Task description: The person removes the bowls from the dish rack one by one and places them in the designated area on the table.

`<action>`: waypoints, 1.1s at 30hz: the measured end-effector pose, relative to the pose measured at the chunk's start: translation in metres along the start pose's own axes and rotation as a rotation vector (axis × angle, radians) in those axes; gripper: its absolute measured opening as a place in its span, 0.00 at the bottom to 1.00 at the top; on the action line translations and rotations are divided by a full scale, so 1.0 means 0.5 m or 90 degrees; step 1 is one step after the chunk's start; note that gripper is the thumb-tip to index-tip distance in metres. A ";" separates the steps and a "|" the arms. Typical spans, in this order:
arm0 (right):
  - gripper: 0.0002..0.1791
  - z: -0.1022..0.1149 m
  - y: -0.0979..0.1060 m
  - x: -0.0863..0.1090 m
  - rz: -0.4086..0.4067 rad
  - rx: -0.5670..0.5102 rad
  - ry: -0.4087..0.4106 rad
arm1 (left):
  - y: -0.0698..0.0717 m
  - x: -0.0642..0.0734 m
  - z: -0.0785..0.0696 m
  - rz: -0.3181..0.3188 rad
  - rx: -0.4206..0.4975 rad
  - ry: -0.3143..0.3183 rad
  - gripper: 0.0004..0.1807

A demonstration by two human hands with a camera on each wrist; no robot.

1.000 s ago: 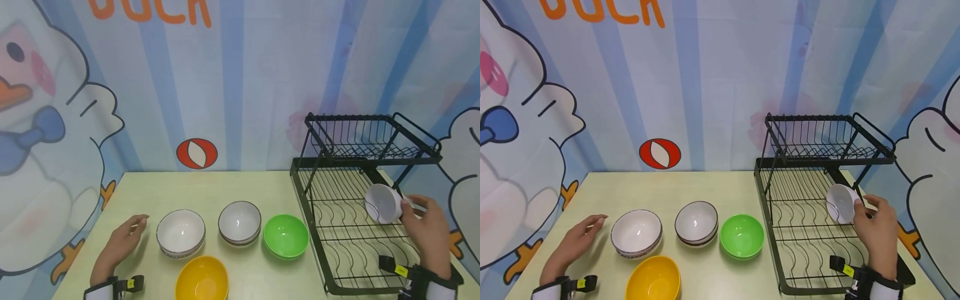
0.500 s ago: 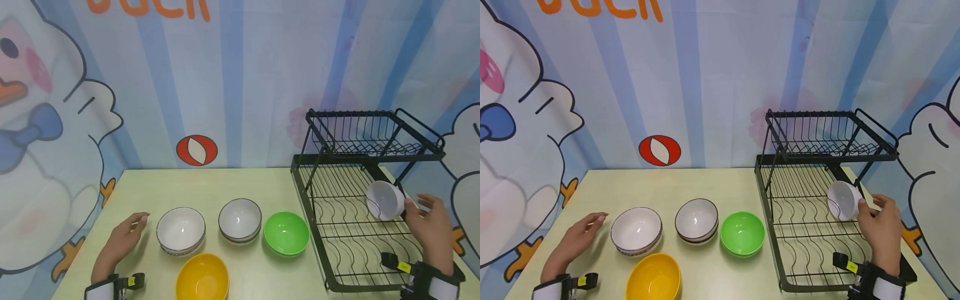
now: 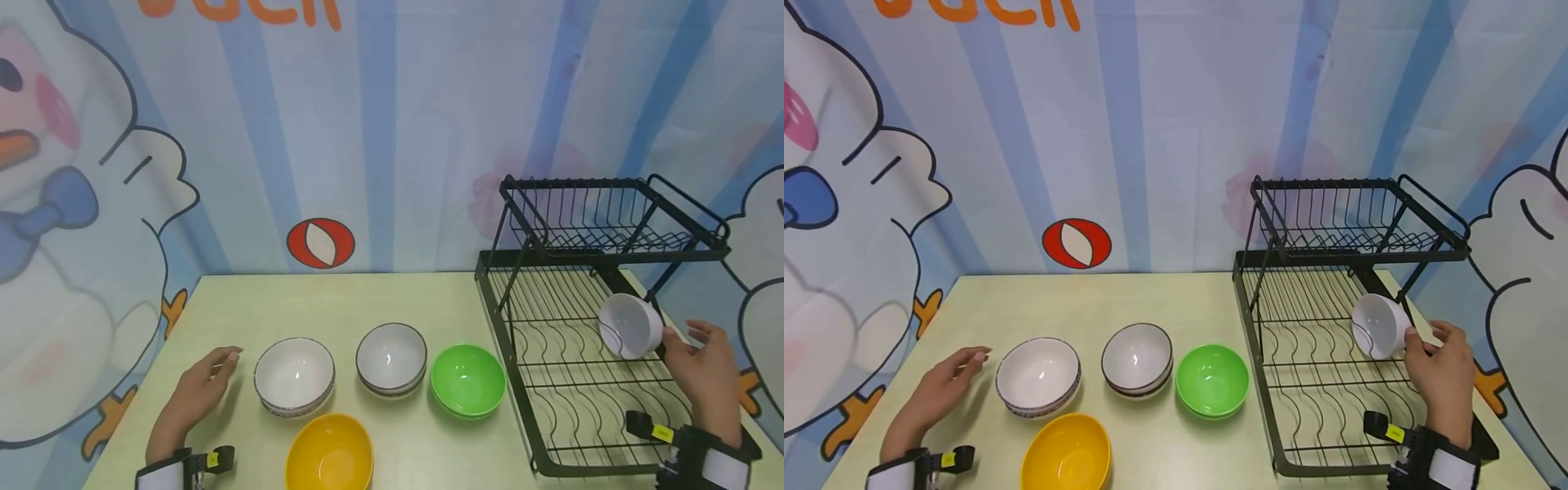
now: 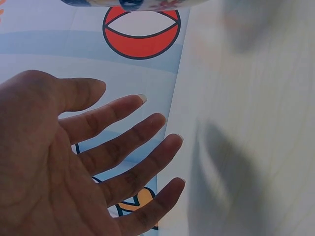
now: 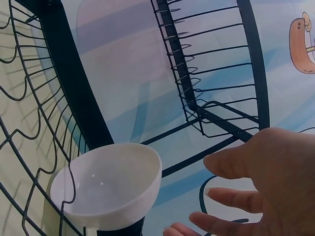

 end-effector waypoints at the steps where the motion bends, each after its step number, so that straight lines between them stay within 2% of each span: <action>1: 0.40 -0.001 0.000 -0.002 0.002 0.002 0.000 | 0.000 0.000 0.000 0.000 0.000 0.001 0.35; 10: 0.41 -0.014 -0.006 -0.009 0.010 0.008 -0.019 | -0.003 -0.003 0.004 0.007 0.000 0.008 0.36; 22: 0.39 -0.025 -0.009 -0.027 0.003 0.024 -0.010 | -0.008 -0.006 0.009 0.012 -0.003 0.009 0.38; 33: 0.38 -0.026 -0.017 -0.030 0.009 0.007 -0.024 | -0.014 -0.008 0.012 0.016 -0.011 0.030 0.38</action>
Point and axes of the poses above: each hand's wrist, its own x-axis away from the middle knuckle, its own y-axis out of the back of the hand, z = x × y, the point moved 10 cm from there along -x, towards the middle knuckle, and after that the axes turned 14 degrees about z, right-handed, at the moved point
